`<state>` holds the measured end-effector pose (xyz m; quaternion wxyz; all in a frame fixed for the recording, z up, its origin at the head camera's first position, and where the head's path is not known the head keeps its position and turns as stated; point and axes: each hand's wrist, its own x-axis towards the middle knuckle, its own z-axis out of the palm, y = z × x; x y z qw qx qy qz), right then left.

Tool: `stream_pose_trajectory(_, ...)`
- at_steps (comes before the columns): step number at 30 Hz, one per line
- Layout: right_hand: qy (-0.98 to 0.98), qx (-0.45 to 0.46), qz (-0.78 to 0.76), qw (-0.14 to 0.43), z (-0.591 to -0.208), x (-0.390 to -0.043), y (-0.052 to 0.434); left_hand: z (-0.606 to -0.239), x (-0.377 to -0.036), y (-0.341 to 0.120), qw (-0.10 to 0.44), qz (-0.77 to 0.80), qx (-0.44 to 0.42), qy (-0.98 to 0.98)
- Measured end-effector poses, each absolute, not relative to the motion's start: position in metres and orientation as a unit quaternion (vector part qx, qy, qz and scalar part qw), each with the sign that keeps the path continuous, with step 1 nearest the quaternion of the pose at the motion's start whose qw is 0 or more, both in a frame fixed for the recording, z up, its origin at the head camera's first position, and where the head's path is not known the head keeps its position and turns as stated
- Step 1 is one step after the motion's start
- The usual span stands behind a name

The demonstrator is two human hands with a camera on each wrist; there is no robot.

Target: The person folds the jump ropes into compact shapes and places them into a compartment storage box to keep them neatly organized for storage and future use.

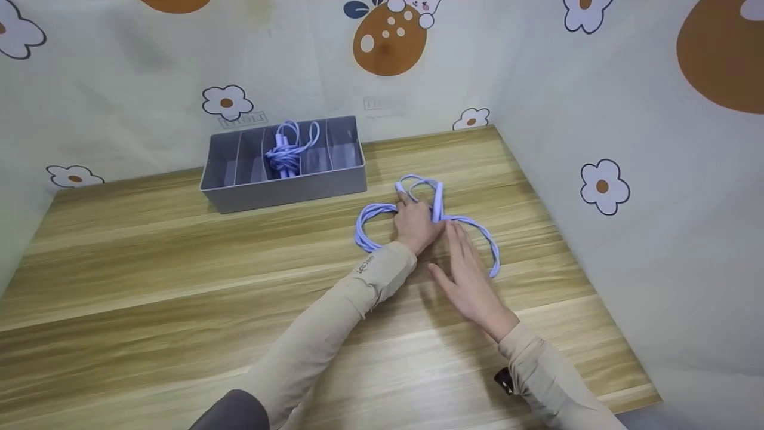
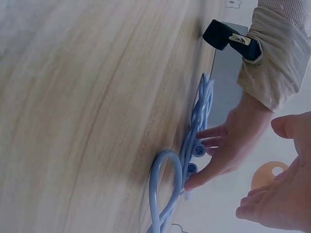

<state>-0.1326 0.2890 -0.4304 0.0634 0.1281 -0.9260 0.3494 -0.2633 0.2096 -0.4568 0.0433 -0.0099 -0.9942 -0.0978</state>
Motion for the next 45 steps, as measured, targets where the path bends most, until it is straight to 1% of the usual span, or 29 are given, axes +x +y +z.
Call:
stream_pose_trajectory(4,-0.926,0.124,0.351,0.063,-0.43,-0.133,0.288,-0.452,-0.27,0.21,0.013,-0.088,0.01,-0.996)
stream_pose_trajectory(7,-0.924,0.126,0.355,0.064,-0.43,-0.134,0.288,-0.449,-0.274,0.21,0.003,-0.079,0.016,-0.997)
stream_pose_trajectory(14,-0.924,0.127,0.354,0.069,-0.432,-0.133,0.288,-0.445,-0.279,0.207,0.025,-0.064,-0.018,-0.998)
stream_pose_trajectory(20,-0.923,0.129,0.357,0.058,-0.432,-0.133,0.285,-0.446,-0.28,0.202,0.047,-0.037,-0.05,-0.997)
stream_pose_trajectory(30,-0.926,0.124,0.35,0.062,-0.435,-0.136,0.285,-0.445,-0.282,0.197,0.058,-0.015,-0.029,-0.998)
stream_pose_trajectory(35,-0.927,0.126,0.347,0.059,-0.438,-0.135,0.284,-0.448,-0.281,0.194,0.07,0.014,-0.043,-0.996)
stream_pose_trajectory(42,-0.925,0.125,0.356,0.052,-0.441,-0.135,0.283,-0.451,-0.28,0.193,0.049,0.052,-0.062,-0.996)
stream_pose_trajectory(45,-0.924,0.125,0.358,0.05,-0.441,-0.136,0.282,-0.455,-0.279,0.194,0.052,0.072,-0.058,-0.994)
